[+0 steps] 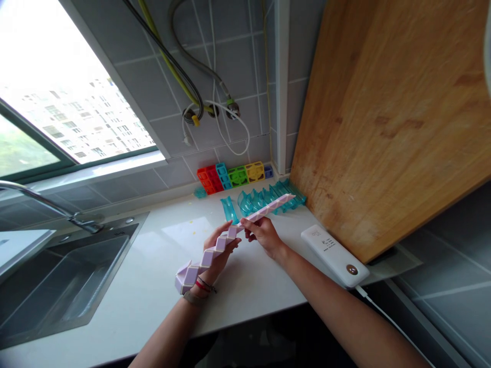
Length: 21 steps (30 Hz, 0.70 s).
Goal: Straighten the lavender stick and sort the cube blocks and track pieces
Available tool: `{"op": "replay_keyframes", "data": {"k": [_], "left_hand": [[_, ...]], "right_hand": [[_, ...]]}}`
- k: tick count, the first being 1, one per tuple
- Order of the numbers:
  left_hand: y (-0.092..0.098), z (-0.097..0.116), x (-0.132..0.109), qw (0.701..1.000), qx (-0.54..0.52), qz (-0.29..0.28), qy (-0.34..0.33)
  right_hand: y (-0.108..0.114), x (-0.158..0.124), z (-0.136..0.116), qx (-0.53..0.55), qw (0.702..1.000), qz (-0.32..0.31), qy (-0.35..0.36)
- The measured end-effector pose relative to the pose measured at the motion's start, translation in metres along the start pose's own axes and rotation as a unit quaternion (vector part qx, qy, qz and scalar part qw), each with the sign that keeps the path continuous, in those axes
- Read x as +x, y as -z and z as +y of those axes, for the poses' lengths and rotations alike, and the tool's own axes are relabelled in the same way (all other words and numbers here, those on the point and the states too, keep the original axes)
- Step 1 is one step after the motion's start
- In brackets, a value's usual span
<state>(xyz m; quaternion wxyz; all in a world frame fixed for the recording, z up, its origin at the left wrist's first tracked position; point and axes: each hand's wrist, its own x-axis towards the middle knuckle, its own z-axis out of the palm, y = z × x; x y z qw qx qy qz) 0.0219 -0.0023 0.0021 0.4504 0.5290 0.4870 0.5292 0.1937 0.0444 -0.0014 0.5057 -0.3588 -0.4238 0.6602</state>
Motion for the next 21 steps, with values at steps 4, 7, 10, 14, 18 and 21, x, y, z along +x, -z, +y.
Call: {"op": "replay_keyframes", "data": {"k": [4, 7, 10, 14, 18, 21], "left_hand": [[0.0006, 0.0020, 0.0003, 0.985, 0.107, 0.011, -0.137], [0.0022, 0.0002, 0.0011, 0.981, 0.143, 0.018, -0.126], [0.0043, -0.0025, 0.0017, 0.979, 0.170, 0.032, -0.109], [0.0064, -0.0032, 0.0019, 0.967, 0.224, 0.029, -0.120], [0.0080, -0.0034, 0.0019, 0.963, 0.236, 0.019, -0.127], [0.0083, -0.0034, 0.0023, 0.961, 0.237, 0.016, -0.141]], "right_hand": [[0.0006, -0.0005, 0.0005, -0.001, 0.999, -0.008, -0.051], [0.0004, -0.0018, 0.0008, -0.017, 0.996, -0.050, -0.068], [-0.0002, -0.0027, 0.0003, -0.040, 0.994, -0.065, -0.079], [0.0000, -0.0022, 0.0012, -0.054, 0.990, -0.066, -0.108], [0.0018, -0.0009, 0.0038, -0.056, 0.990, -0.075, -0.105], [0.0017, -0.0008, 0.0043, -0.051, 0.991, -0.082, -0.096]]}}
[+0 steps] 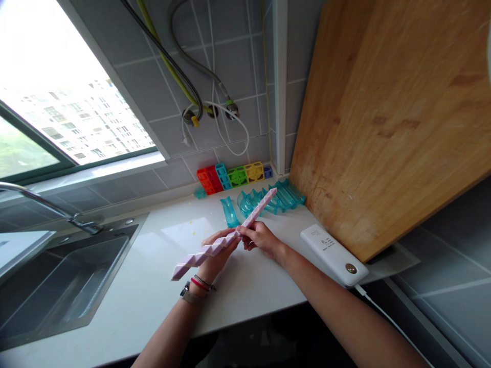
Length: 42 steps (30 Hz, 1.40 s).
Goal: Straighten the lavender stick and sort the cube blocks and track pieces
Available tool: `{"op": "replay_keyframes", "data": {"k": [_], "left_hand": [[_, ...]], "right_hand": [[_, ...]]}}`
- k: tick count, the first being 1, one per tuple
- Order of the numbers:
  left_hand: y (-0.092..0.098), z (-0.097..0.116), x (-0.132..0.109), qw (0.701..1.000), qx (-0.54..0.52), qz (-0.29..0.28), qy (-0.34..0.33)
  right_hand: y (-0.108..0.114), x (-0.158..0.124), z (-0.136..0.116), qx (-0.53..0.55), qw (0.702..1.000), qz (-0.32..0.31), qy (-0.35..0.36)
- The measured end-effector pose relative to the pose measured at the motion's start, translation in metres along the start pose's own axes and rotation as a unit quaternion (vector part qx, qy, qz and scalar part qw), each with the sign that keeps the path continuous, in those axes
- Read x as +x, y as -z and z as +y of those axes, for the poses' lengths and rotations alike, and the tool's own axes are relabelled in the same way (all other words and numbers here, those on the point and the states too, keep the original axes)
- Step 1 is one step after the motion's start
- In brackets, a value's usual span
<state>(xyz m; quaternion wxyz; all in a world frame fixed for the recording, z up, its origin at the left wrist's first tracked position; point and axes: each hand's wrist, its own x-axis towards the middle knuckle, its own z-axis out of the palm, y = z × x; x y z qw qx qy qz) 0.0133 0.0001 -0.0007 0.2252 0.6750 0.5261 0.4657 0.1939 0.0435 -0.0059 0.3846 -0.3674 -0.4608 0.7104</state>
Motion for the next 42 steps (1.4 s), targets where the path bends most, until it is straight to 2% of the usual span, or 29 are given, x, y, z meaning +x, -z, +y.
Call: {"op": "replay_keyframes", "data": {"k": [6, 11, 15, 17, 19, 21, 23, 26, 28, 30, 37, 39, 42], "left_hand": [[0.001, 0.007, 0.006, 0.999, -0.044, -0.014, -0.016], [0.002, 0.014, 0.006, 0.998, -0.048, -0.011, -0.038], [-0.001, 0.014, 0.001, 0.996, -0.048, -0.003, -0.070], [-0.003, 0.013, 0.000, 0.995, -0.060, -0.001, -0.076], [-0.003, 0.012, 0.000, 0.993, -0.105, 0.003, -0.052], [-0.003, 0.013, 0.000, 0.981, -0.192, -0.004, 0.011], [-0.001, 0.013, 0.000, 0.950, -0.299, -0.037, 0.087], [0.000, 0.012, 0.001, 0.885, -0.420, -0.088, 0.177], [0.001, 0.010, 0.002, 0.855, -0.463, -0.090, 0.217], [0.003, 0.007, 0.003, 0.837, -0.486, -0.085, 0.236], [0.010, -0.002, 0.001, 0.818, -0.505, -0.155, 0.226], [0.009, -0.001, 0.002, 0.818, -0.507, -0.138, 0.236], [0.007, 0.004, 0.006, 0.815, -0.508, -0.082, 0.267]], "right_hand": [[-0.006, -0.001, 0.000, 0.040, 0.998, 0.034, 0.018], [-0.007, 0.000, 0.002, 0.085, 0.994, 0.015, 0.064], [-0.004, 0.001, 0.001, 0.143, 0.990, -0.006, -0.013], [-0.003, 0.000, 0.000, 0.156, 0.988, -0.014, -0.019], [-0.003, -0.002, -0.003, 0.150, 0.988, -0.021, 0.017], [-0.004, -0.004, -0.007, 0.138, 0.988, -0.034, 0.058], [-0.005, -0.008, -0.011, 0.124, 0.987, -0.045, 0.088], [-0.006, -0.011, -0.015, 0.101, 0.987, -0.035, 0.116], [-0.005, -0.011, -0.014, 0.086, 0.989, -0.032, 0.115], [-0.003, -0.011, -0.013, 0.076, 0.990, -0.042, 0.109], [0.004, -0.012, -0.013, 0.081, 0.981, -0.143, 0.106], [0.004, -0.013, -0.012, 0.092, 0.981, -0.139, 0.097], [0.001, -0.011, -0.011, 0.084, 0.988, -0.085, 0.103]]}}
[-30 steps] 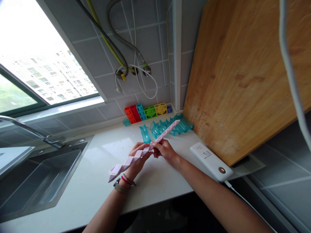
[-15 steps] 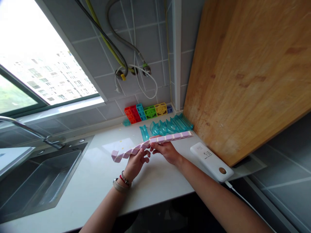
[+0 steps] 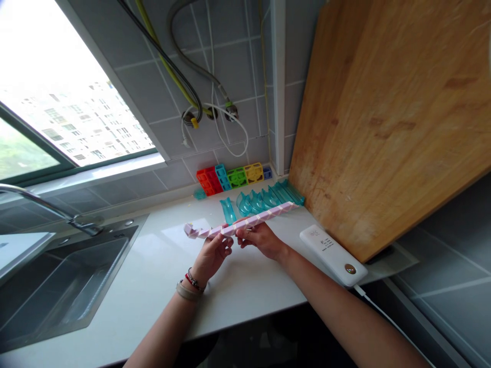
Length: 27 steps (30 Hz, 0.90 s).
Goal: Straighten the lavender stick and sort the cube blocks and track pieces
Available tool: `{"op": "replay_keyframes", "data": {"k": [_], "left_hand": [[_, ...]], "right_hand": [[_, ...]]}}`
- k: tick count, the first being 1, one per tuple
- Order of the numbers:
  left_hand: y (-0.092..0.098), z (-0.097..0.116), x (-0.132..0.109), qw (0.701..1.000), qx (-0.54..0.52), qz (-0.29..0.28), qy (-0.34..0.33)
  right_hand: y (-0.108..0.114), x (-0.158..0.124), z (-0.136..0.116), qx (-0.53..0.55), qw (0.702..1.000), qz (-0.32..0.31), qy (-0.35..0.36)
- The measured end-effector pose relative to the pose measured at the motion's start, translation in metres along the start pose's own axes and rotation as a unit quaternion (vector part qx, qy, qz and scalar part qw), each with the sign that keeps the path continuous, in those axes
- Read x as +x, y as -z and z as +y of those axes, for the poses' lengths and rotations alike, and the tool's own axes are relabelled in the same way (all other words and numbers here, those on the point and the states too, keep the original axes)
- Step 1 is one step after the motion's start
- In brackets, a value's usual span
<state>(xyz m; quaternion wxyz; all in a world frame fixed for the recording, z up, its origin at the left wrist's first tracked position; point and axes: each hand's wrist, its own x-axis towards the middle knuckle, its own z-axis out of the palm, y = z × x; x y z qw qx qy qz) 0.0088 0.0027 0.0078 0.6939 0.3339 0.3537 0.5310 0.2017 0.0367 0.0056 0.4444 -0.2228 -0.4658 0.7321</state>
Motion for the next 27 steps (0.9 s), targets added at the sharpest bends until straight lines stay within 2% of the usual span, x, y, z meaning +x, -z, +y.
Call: {"op": "replay_keyframes", "data": {"k": [3, 6, 10, 13, 18, 23, 27], "left_hand": [[-0.0037, 0.0024, 0.0020, 0.999, 0.000, 0.036, 0.003], [-0.0050, 0.0043, 0.0015, 0.999, 0.010, 0.033, -0.002], [-0.0068, 0.0030, -0.0014, 0.995, 0.081, 0.025, -0.061], [-0.0078, -0.0003, -0.0018, 0.984, 0.141, 0.020, -0.102], [-0.0063, -0.0027, 0.0005, 0.979, 0.174, 0.053, -0.092], [-0.0061, -0.0022, -0.0014, 0.973, 0.195, 0.032, -0.121], [-0.0057, -0.0033, -0.0022, 0.973, 0.198, 0.021, -0.117]], "right_hand": [[-0.0022, 0.0011, 0.0010, -0.024, 0.999, 0.036, 0.018], [-0.0034, 0.0004, -0.0011, -0.021, 0.999, 0.033, 0.008], [-0.0033, 0.0002, -0.0009, -0.021, 0.999, 0.009, -0.041], [-0.0030, 0.0019, 0.0023, -0.049, 0.996, 0.036, -0.060], [-0.0025, 0.0036, 0.0028, -0.069, 0.995, 0.056, -0.042], [-0.0014, 0.0034, 0.0007, -0.062, 0.997, 0.038, -0.034], [-0.0006, 0.0027, 0.0005, -0.063, 0.997, 0.022, -0.024]]}}
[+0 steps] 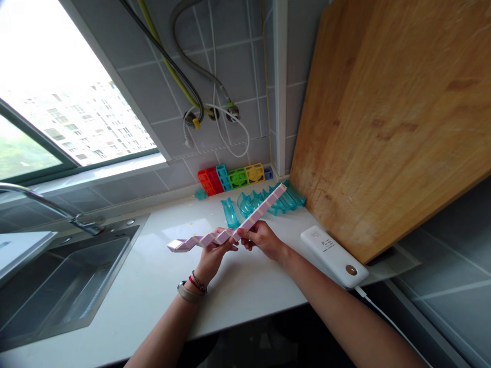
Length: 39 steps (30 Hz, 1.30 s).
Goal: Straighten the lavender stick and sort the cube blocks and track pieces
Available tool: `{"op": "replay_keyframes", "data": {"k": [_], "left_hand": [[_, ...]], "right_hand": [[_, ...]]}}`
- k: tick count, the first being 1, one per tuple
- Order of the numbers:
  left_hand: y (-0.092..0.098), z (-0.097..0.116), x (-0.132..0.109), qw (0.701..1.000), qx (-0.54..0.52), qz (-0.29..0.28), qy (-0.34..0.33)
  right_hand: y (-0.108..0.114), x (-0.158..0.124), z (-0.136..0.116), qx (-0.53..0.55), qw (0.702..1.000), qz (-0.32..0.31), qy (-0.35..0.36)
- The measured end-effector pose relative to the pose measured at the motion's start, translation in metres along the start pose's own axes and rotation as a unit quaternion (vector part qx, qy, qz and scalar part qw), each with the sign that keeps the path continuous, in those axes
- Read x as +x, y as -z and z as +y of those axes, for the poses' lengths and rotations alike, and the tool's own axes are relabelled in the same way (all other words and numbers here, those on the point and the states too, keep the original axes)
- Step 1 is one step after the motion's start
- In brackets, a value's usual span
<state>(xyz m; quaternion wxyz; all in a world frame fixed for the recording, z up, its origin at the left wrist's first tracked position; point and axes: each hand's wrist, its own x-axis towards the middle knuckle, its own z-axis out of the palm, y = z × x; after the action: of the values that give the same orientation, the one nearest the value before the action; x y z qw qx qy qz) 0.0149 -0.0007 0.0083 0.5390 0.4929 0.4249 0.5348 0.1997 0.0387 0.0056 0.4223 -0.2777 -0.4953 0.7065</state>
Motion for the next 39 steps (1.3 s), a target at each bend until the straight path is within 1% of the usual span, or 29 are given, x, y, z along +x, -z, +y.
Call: {"op": "replay_keyframes", "data": {"k": [2, 7, 10, 12, 13, 15, 18, 20, 22, 24, 26, 28, 31, 32, 35, 37, 39], "left_hand": [[0.000, -0.001, 0.000, 1.000, 0.019, 0.002, -0.014], [-0.006, -0.004, -0.005, 0.985, 0.117, 0.027, -0.125], [-0.011, -0.007, -0.010, 0.971, 0.154, 0.053, -0.175], [-0.014, -0.008, -0.011, 0.965, 0.160, 0.068, -0.194], [-0.015, -0.008, -0.010, 0.967, 0.153, 0.073, -0.192], [-0.015, -0.004, -0.008, 0.977, 0.119, 0.070, -0.161], [-0.012, 0.003, -0.005, 0.992, 0.064, 0.042, -0.097], [-0.012, 0.006, -0.005, 0.996, 0.051, 0.020, -0.076], [-0.013, 0.007, -0.006, 0.994, 0.072, 0.022, -0.084], [-0.016, 0.005, -0.008, 0.985, 0.119, 0.058, -0.109], [-0.018, 0.001, -0.010, 0.971, 0.169, 0.103, -0.133], [-0.018, -0.003, -0.010, 0.960, 0.205, 0.128, -0.139], [-0.013, -0.005, -0.009, 0.958, 0.232, 0.115, -0.125], [-0.011, -0.005, -0.008, 0.956, 0.239, 0.106, -0.130], [-0.005, -0.005, -0.007, 0.936, 0.290, 0.076, -0.185], [-0.003, -0.005, -0.007, 0.924, 0.313, 0.062, -0.210], [-0.001, -0.005, -0.008, 0.925, 0.315, 0.067, -0.203]], "right_hand": [[0.000, 0.000, 0.000, 0.001, 1.000, 0.004, -0.009], [-0.001, 0.000, 0.001, 0.032, 0.998, 0.038, -0.029], [-0.003, 0.000, 0.002, 0.047, 0.998, 0.035, -0.020], [-0.004, 0.001, 0.002, 0.049, 0.998, 0.036, -0.006], [-0.005, 0.001, 0.003, 0.049, 0.998, 0.039, 0.000], [-0.006, 0.001, 0.003, 0.052, 0.998, 0.046, 0.007], [-0.006, 0.000, 0.001, 0.066, 0.997, 0.049, 0.004], [-0.006, 0.000, 0.001, 0.055, 0.997, 0.053, 0.014], [-0.006, 0.000, 0.001, 0.022, 0.997, 0.066, 0.039], [-0.007, 0.001, 0.003, -0.005, 0.994, 0.085, 0.065], [-0.007, 0.001, 0.006, -0.011, 0.992, 0.097, 0.081], [-0.006, 0.002, 0.008, -0.002, 0.992, 0.098, 0.083], [-0.005, 0.003, 0.009, 0.009, 0.991, 0.108, 0.074], [-0.004, 0.004, 0.009, 0.008, 0.990, 0.118, 0.073], [-0.003, 0.004, 0.008, 0.009, 0.987, 0.141, 0.071], [-0.003, 0.004, 0.006, 0.017, 0.992, 0.116, 0.054], [-0.004, 0.004, 0.005, 0.010, 0.997, 0.069, 0.031]]}}
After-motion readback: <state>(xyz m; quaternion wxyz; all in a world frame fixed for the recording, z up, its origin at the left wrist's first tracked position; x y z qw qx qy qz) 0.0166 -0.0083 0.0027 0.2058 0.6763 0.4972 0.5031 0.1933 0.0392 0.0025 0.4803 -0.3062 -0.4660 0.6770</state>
